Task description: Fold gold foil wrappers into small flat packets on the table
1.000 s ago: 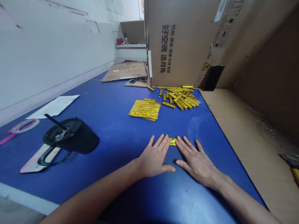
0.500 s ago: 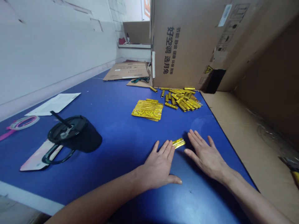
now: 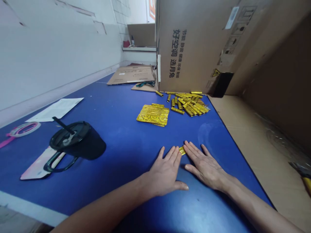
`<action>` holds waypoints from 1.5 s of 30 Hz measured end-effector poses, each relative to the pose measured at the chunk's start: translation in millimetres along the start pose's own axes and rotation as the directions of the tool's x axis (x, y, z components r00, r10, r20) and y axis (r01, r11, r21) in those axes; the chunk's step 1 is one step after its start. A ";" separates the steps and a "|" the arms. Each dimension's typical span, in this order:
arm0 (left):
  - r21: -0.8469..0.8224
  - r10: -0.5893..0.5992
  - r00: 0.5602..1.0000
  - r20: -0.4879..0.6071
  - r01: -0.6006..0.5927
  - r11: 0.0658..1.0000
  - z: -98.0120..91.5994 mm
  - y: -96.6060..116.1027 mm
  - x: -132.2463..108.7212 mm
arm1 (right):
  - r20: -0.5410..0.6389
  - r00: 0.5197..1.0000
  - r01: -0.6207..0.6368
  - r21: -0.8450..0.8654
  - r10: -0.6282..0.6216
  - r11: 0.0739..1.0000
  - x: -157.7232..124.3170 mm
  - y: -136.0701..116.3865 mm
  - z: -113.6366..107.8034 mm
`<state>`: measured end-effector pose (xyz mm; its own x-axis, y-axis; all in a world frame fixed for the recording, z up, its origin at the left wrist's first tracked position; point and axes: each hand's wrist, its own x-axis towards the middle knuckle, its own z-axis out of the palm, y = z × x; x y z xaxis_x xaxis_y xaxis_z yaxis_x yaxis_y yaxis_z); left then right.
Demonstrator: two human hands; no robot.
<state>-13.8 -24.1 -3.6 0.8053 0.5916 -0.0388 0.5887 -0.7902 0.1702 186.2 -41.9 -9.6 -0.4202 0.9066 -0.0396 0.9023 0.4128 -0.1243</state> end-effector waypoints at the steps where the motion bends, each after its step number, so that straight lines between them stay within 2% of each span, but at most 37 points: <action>1: -0.007 0.008 1.000 0.005 -0.008 1.000 -1.4 -2.3 0.2 | -0.005 1.000 -0.008 0.000 0.008 1.000 -0.2 0.1 -0.6; 8: -0.059 0.038 0.995 0.097 -0.032 0.998 -17.4 -31.9 4.1 | -0.032 0.999 -0.036 0.010 0.036 0.999 -10.4 -1.7 2.1; 11: -0.063 0.037 0.991 0.131 -0.029 0.998 -21.7 -36.6 4.5 | -0.047 0.997 -0.053 0.008 0.054 0.999 -12.6 -2.2 3.6; 14: -0.019 -0.003 0.992 0.124 0.006 1.000 -24.5 -27.5 6.6 | -0.046 0.998 -0.051 0.011 0.052 0.999 -11.7 -3.6 3.0; 17: 0.038 -0.064 0.997 0.048 0.062 0.997 -27.4 -7.1 16.1 | -0.041 0.998 -0.055 0.002 0.055 0.998 -11.1 -4.4 1.7; 21: -0.002 0.052 0.999 -0.008 -0.052 0.999 -24.4 18.5 39.5 | -0.027 0.999 -0.029 -0.007 0.029 1.000 -12.6 -3.8 1.8; 25: -0.107 0.068 0.997 0.028 -0.065 0.992 -10.3 20.4 53.5 | -0.031 0.999 -0.009 -0.007 0.009 1.000 -13.0 -3.5 3.5; 29: -0.085 0.083 0.996 0.016 -0.081 0.993 0.0 5.8 45.0 | -0.046 0.999 -0.029 0.015 0.030 0.999 -11.9 -3.6 5.3; 34: -0.017 0.088 0.996 0.009 -0.088 0.996 3.4 -6.9 25.9 | -0.061 0.997 -0.052 0.026 0.054 0.998 -12.3 -4.1 4.0; 45: -0.049 0.093 0.996 -0.007 -0.093 0.994 1.9 -8.9 20.4 | -0.036 0.997 -0.064 0.007 0.064 0.998 -10.5 -1.8 1.9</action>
<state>-2.5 -5.3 -7.8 0.8561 0.5166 -0.0158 0.5069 -0.8332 0.2208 188.7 -52.3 -10.8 -0.3579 0.9337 -0.0121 0.9266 0.3535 -0.1280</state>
